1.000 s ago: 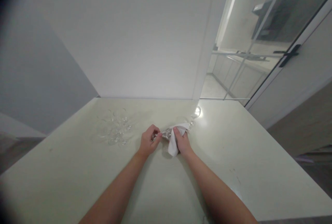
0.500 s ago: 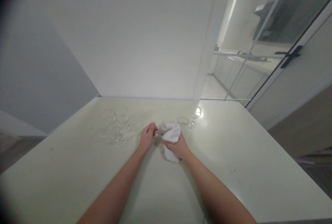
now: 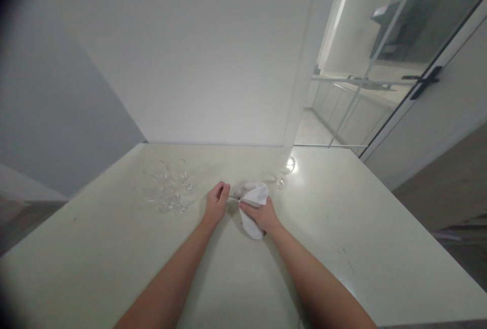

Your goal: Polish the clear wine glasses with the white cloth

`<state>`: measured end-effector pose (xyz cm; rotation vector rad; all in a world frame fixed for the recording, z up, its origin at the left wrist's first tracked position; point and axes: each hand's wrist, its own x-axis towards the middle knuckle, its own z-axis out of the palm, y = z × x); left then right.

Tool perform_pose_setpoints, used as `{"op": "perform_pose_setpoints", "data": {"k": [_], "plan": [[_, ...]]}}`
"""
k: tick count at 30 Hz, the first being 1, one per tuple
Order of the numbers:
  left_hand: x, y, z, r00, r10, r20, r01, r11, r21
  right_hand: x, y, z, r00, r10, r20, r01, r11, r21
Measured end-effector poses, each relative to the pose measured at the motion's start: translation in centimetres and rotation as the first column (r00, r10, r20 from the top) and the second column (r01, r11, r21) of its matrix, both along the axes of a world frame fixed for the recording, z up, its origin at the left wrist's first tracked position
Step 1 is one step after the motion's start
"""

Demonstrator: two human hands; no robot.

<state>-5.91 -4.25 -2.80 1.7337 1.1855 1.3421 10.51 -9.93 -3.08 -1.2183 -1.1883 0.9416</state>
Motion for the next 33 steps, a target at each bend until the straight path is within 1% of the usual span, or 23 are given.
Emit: {"op": "perform_pose_setpoints", "data": {"k": [3,6,9,13,18,25,33], "plan": [[-0.2,-0.6,0.3,0.998,-0.005,-0.056,0.009,0.996,0.088,0.1,0.1,-0.1,0.999,-0.019,-0.032,0.019,1.000,0.003],[-0.3,-1.1,0.6,0.995,-0.019,-0.094,0.032,0.990,0.136,0.1,0.3,-0.4,0.998,-0.036,-0.055,0.035,0.999,-0.023],[-0.2,-1.3,0.8,0.994,-0.032,-0.103,0.047,0.987,0.153,0.3,0.6,-1.0,0.995,-0.048,-0.089,0.044,0.998,-0.037],[-0.1,-1.3,0.9,0.993,-0.026,-0.115,0.044,0.987,0.152,0.4,0.8,-1.4,0.992,-0.033,-0.121,0.030,0.999,-0.026],[-0.2,-1.3,0.8,0.993,-0.030,-0.111,0.046,0.988,0.149,0.3,0.7,-1.3,0.993,-0.035,-0.114,0.033,0.999,-0.022],[-0.1,-1.1,0.5,0.992,-0.010,-0.129,0.037,0.976,0.214,0.3,0.9,-1.4,0.994,-0.038,-0.100,0.035,0.999,-0.038],[-0.1,-1.0,0.5,0.991,-0.004,-0.134,0.035,0.973,0.228,0.3,0.7,-1.0,0.996,-0.051,-0.077,0.047,0.997,-0.058]]}}
